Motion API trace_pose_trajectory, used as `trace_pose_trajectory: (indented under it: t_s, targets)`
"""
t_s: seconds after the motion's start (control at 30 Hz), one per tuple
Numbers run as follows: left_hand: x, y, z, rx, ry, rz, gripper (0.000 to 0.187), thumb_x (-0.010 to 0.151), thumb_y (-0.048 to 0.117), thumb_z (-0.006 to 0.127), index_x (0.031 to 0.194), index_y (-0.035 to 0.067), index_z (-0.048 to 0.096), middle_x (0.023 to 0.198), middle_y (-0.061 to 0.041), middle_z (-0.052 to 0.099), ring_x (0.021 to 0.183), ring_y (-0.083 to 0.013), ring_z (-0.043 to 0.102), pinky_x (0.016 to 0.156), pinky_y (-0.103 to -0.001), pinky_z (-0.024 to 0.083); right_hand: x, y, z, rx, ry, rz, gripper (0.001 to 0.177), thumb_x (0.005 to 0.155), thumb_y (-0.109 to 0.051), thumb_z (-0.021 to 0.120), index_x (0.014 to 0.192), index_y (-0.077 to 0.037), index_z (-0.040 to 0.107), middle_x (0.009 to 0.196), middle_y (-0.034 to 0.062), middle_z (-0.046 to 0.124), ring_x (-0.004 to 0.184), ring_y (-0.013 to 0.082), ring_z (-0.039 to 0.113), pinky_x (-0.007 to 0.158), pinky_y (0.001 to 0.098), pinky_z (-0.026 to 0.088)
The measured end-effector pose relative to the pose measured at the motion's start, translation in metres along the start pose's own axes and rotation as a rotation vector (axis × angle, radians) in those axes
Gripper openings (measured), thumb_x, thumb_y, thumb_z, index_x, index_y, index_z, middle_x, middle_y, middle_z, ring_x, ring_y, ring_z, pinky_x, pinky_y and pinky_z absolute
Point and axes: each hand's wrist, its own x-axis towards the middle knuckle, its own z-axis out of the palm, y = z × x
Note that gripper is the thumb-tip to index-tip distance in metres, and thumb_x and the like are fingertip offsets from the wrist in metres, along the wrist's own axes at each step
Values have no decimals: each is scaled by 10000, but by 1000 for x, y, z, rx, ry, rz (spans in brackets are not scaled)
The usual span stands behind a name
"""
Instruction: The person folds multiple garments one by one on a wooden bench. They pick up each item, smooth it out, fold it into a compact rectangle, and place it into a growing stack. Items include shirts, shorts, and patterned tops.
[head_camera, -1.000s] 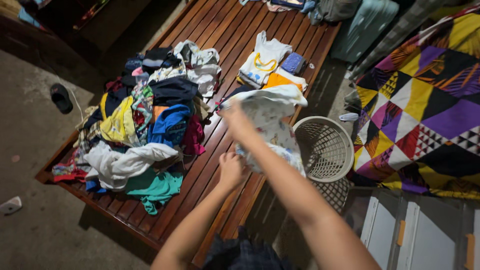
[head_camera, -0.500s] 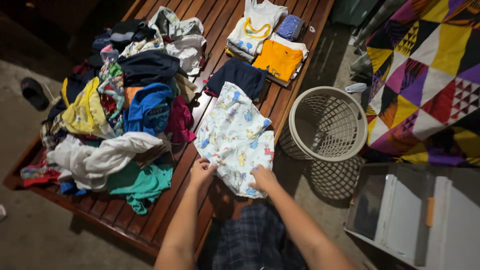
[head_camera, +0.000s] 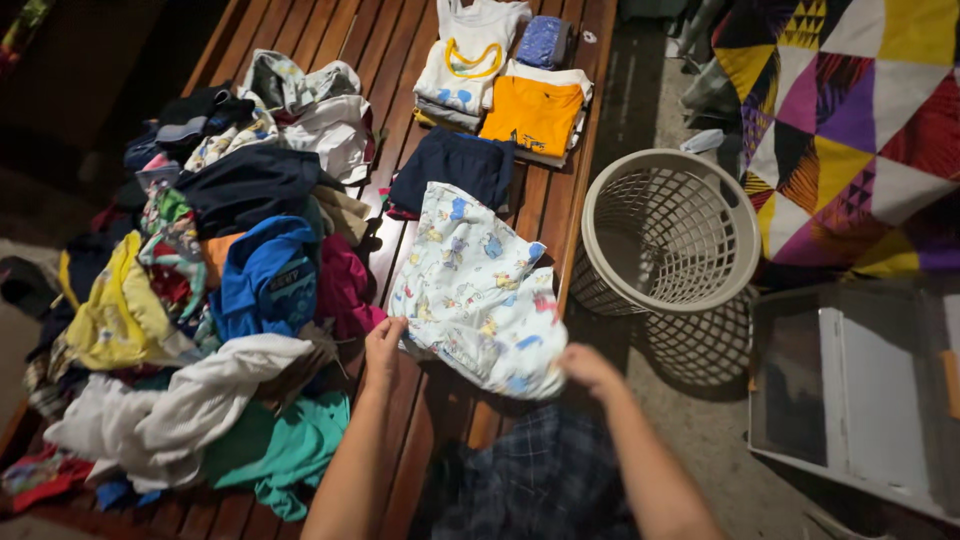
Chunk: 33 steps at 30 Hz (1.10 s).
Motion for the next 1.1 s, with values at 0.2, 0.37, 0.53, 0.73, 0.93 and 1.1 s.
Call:
trace_pose_trajectory:
  t_s: [0.2, 0.37, 0.53, 0.73, 0.93, 1.1]
  targets:
    - [-3, -62, -7, 516, -135, -84, 590, 815, 292, 817, 1287, -11, 636, 1128, -56, 681, 1070, -184, 616, 953, -308, 478, 14, -24, -106, 590, 28, -22, 250, 900, -161, 699, 1104, -18, 723, 991, 96, 756, 803, 176, 701, 668, 345, 540]
    - [-59, -94, 7, 586, -278, 207, 928, 753, 224, 919, 1460, -104, 416, 1491, -221, 451, 1403, -303, 455, 1166, -350, 351, 22, -98, -107, 689, 78, 5, 226, 934, -199, 644, 1106, -56, 681, 976, 79, 739, 858, 211, 711, 719, 377, 589]
    - [-65, -68, -16, 375, -128, 225, 1060, 773, 115, 829, 1555, -118, 152, 1594, -295, 309, 1486, -346, 318, 1192, -381, 247, 74, -195, -22, 1066, -113, -261, 246, 989, -207, 592, 1149, -29, 649, 1100, 138, 713, 954, 276, 756, 836, 435, 649]
    - [-89, -49, -9, 344, 225, 91, 648, 826, 89, 706, 1417, -25, 465, 1284, -202, 638, 1185, -272, 630, 1026, -348, 490, 88, -164, 123, -499, 298, -545, 454, 898, -300, 736, 1276, -78, 619, 1196, 236, 652, 1162, 413, 609, 1001, 461, 477]
    - [-156, -23, 1, 303, 354, 50, 396, 828, 98, 754, 1171, 28, 568, 1061, -111, 670, 991, -191, 652, 894, -315, 523, 45, -119, 155, -562, 480, -489, 533, 855, -293, 744, 1326, -91, 596, 1468, 234, 468, 1286, 455, 496, 1055, 493, 440]
    - [-205, -24, -17, 636, 260, 302, 272, 793, 101, 803, 965, 67, 596, 923, -65, 567, 847, -214, 594, 763, -324, 502, 16, -113, 169, -722, 541, -605, 560, 887, -294, 733, 1393, -125, 564, 1524, 248, 412, 1377, 450, 402, 1109, 534, 377]
